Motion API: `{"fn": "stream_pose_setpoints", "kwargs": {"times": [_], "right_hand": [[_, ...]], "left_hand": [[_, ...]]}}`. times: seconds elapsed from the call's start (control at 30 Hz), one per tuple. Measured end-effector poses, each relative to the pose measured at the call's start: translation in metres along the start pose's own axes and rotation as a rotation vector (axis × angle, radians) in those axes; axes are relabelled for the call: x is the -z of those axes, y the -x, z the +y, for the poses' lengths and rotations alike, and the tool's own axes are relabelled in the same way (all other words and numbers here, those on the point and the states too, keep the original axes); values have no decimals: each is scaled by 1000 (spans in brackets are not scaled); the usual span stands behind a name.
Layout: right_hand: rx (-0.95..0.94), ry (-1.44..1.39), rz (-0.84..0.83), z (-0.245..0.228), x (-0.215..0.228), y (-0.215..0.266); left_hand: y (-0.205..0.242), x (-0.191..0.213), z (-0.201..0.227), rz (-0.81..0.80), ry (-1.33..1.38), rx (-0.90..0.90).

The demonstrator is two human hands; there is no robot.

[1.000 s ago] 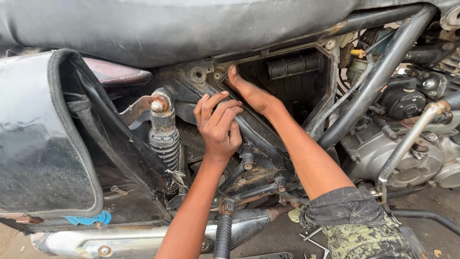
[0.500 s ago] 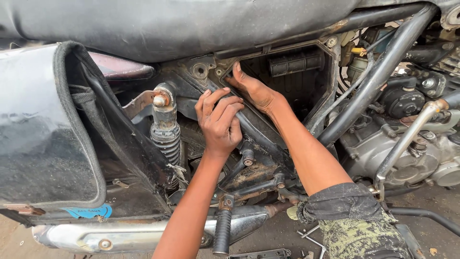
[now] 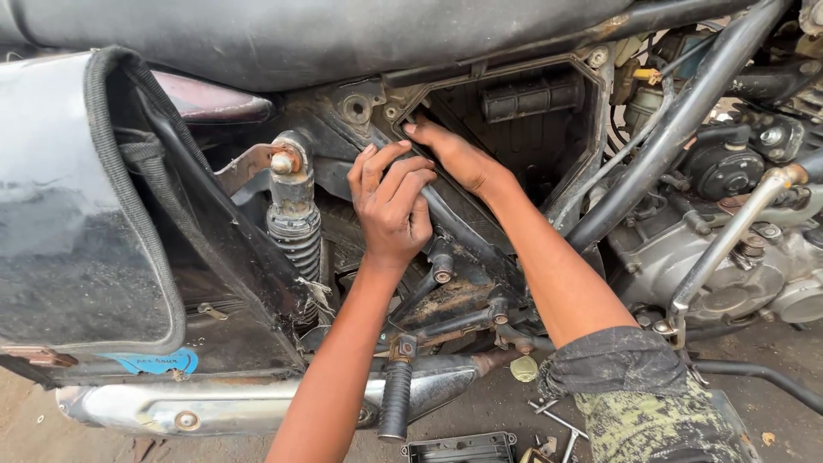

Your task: Clean the motorcycle air filter and air box using a cloth.

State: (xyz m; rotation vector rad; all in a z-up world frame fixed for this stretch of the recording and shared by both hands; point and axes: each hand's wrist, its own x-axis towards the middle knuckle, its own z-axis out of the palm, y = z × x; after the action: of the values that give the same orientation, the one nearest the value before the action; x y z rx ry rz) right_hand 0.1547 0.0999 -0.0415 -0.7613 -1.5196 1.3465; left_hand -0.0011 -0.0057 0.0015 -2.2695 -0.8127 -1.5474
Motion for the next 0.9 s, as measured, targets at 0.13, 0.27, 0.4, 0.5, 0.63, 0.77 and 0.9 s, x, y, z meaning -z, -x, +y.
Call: {"fn": "stream_pose_setpoints", "kwargs": {"times": [0.13, 0.27, 0.4, 0.5, 0.63, 0.77, 0.9], "right_hand": [[59, 220, 40, -16, -9, 8], [47, 491, 112, -34, -17, 17], [52, 592, 124, -53, -4, 31], [-86, 663, 210, -90, -2, 59], [-125, 910, 191, -45, 19, 71], [-12, 834, 236, -21, 2, 66], [-62, 632, 340, -38, -12, 59]], "left_hand": [[2, -1, -4, 26, 15, -16], [4, -1, -7, 15, 5, -24], [2, 1, -7, 10, 12, -27], [1, 3, -4, 0, 26, -15], [2, 1, -6, 25, 31, -20], [4, 4, -2, 25, 19, -19], [2, 4, -2, 31, 24, -21]]}}
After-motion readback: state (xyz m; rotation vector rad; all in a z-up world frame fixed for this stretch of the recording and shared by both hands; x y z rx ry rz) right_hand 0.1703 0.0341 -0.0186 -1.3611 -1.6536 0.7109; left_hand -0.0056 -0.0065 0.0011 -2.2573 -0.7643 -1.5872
